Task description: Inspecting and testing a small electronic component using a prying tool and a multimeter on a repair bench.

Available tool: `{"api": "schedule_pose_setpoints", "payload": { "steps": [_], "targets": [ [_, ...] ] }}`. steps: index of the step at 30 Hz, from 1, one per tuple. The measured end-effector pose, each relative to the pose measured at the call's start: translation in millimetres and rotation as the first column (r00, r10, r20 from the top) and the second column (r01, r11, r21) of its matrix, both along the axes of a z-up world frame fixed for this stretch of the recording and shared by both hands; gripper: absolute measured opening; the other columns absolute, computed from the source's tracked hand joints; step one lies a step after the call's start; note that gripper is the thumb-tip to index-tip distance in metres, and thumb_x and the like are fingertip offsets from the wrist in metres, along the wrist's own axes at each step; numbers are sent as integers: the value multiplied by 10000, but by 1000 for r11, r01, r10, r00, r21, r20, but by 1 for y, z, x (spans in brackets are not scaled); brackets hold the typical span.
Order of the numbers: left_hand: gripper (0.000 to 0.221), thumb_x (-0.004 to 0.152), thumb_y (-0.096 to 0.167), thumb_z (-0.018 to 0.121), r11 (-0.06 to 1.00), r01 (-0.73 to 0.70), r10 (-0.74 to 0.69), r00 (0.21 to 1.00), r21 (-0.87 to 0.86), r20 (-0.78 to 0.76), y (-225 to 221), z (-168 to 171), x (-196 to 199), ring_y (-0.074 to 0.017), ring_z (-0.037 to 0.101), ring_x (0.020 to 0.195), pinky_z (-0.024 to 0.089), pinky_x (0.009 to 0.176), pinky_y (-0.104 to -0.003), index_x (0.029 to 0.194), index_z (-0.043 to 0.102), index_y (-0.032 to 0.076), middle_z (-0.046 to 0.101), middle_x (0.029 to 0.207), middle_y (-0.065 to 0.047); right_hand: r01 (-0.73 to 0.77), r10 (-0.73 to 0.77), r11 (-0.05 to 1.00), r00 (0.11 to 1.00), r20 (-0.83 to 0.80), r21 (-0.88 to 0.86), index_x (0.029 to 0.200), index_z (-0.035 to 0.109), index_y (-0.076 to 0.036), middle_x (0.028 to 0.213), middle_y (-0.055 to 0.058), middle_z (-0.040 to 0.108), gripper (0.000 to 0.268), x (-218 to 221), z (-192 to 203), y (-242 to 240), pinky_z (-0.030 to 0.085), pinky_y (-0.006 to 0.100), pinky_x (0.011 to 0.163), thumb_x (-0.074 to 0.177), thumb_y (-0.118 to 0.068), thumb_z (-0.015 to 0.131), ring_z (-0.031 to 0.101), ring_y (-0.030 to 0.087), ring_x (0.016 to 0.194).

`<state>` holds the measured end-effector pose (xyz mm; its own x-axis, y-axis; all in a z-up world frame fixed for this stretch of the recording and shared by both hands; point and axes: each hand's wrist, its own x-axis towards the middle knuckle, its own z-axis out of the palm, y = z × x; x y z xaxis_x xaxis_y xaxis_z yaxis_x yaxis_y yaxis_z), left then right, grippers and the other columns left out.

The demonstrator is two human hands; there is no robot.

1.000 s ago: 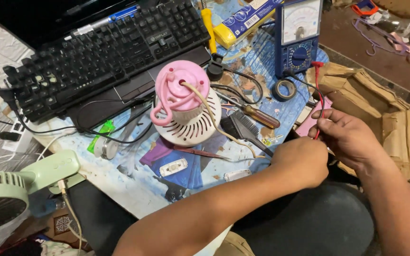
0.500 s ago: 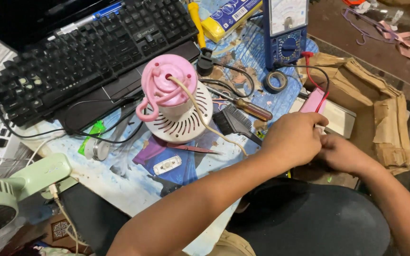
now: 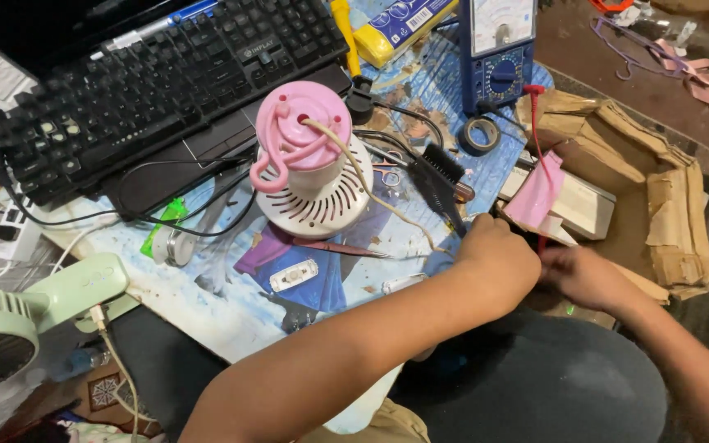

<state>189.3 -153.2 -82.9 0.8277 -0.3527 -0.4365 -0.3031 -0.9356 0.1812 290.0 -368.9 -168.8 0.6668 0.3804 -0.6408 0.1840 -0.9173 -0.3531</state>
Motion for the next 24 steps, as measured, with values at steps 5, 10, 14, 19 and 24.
{"api": "schedule_pose_setpoints", "payload": {
  "steps": [5,10,14,19,24],
  "targets": [
    [222,1089,238,679,994,77,-71,994,74,-81,16,34,-7,-278,593,1316,384,1090,-465,1170,818,391,774,1309,75,286,-386,845,911,146,452,1202,816,-39,1085,134,854,203,-12,35,11,619,453,899,1164,-48,617,780,266,975],
    [225,1067,200,702,993,97,-95,995,69,-28,18,35,-10,-292,599,1305,394,1100,-459,1149,830,366,791,1273,56,389,-572,450,817,-76,804,1272,675,26,1063,227,746,81,4,17,7,698,411,831,1220,-4,621,746,312,905],
    [308,1114,283,621,976,177,-173,984,128,-42,19,27,-14,-291,559,1415,354,1139,-486,1357,778,387,734,1468,56,160,-185,973,973,141,168,1322,855,-162,1122,46,910,277,-7,14,20,621,402,938,1102,-217,697,833,204,1002],
    [239,1132,301,611,972,204,-201,979,117,-36,22,24,-14,-282,548,1358,328,1178,-501,1297,767,376,752,1375,73,117,-116,991,993,9,-69,1214,922,-171,965,86,915,344,-23,20,25,566,382,825,1080,-149,605,800,231,852],
    [234,1039,119,704,979,193,-194,981,72,18,29,26,-14,-299,574,1301,381,1111,-482,1051,837,311,826,1180,32,243,-583,700,738,340,671,1461,792,-60,1095,87,726,259,-7,24,-9,540,316,818,1273,-127,627,645,169,942]
  ]
}}
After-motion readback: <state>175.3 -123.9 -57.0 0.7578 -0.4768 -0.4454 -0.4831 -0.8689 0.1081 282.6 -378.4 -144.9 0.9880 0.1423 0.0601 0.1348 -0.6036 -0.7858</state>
